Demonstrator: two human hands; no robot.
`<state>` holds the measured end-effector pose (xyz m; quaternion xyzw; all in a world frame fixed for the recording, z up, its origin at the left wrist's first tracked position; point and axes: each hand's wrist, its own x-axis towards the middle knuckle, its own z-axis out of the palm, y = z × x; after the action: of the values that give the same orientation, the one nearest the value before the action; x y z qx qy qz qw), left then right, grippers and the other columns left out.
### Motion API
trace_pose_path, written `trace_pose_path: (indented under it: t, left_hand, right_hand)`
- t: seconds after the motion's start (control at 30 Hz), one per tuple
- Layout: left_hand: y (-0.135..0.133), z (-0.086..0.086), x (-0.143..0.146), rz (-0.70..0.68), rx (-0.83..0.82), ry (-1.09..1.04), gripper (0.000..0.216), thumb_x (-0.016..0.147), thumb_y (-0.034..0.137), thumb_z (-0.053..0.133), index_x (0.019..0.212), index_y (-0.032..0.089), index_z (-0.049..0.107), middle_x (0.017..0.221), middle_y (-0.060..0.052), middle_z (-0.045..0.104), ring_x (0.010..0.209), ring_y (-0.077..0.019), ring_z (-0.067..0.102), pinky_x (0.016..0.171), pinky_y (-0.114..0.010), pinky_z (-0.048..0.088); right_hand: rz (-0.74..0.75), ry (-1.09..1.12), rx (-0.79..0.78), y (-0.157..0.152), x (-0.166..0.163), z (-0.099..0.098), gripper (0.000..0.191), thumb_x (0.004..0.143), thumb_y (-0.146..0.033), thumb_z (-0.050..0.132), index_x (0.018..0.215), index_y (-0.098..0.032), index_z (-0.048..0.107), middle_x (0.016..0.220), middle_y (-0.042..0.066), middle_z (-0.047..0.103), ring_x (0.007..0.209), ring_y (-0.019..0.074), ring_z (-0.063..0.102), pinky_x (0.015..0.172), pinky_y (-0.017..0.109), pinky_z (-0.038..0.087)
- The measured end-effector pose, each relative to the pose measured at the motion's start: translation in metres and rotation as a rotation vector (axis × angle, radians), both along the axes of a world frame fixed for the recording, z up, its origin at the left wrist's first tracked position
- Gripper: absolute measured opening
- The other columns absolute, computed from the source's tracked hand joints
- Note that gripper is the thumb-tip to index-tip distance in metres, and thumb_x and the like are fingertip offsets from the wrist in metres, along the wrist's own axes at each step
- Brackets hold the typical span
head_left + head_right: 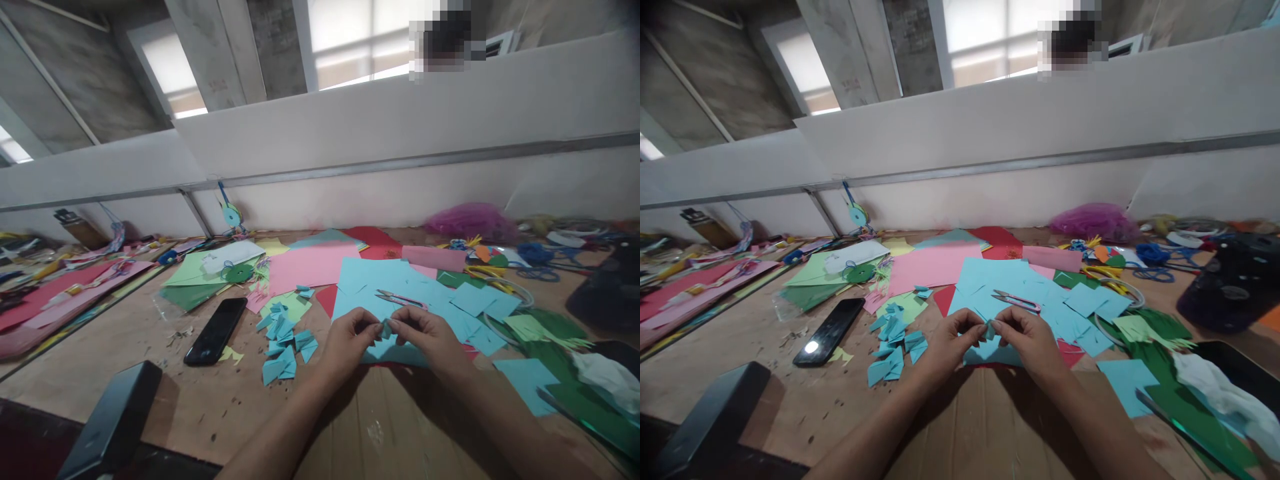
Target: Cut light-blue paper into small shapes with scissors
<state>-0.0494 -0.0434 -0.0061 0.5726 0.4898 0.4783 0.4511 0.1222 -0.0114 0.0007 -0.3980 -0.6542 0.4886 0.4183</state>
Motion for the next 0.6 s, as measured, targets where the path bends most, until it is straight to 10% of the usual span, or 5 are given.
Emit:
trace_pose_path:
  t: [0.6]
  left_hand:
    - [-0.010, 0.013, 0.003, -0.105, -0.013, 0.340, 0.024, 0.085, 0.036, 0.053, 0.071, 0.018, 0.059, 0.068, 0.001, 0.062, 0.066, -0.0152, 0.052, 0.058, -0.025, 0.032]
  right_hand:
    - [0.029, 0.043, -0.024, 0.000, 0.000, -0.005, 0.027, 0.078, -0.045, 0.065, 0.071, -0.020, 0.060, 0.067, -0.001, 0.057, 0.060, 0.0158, 0.053, 0.061, 0.030, 0.042]
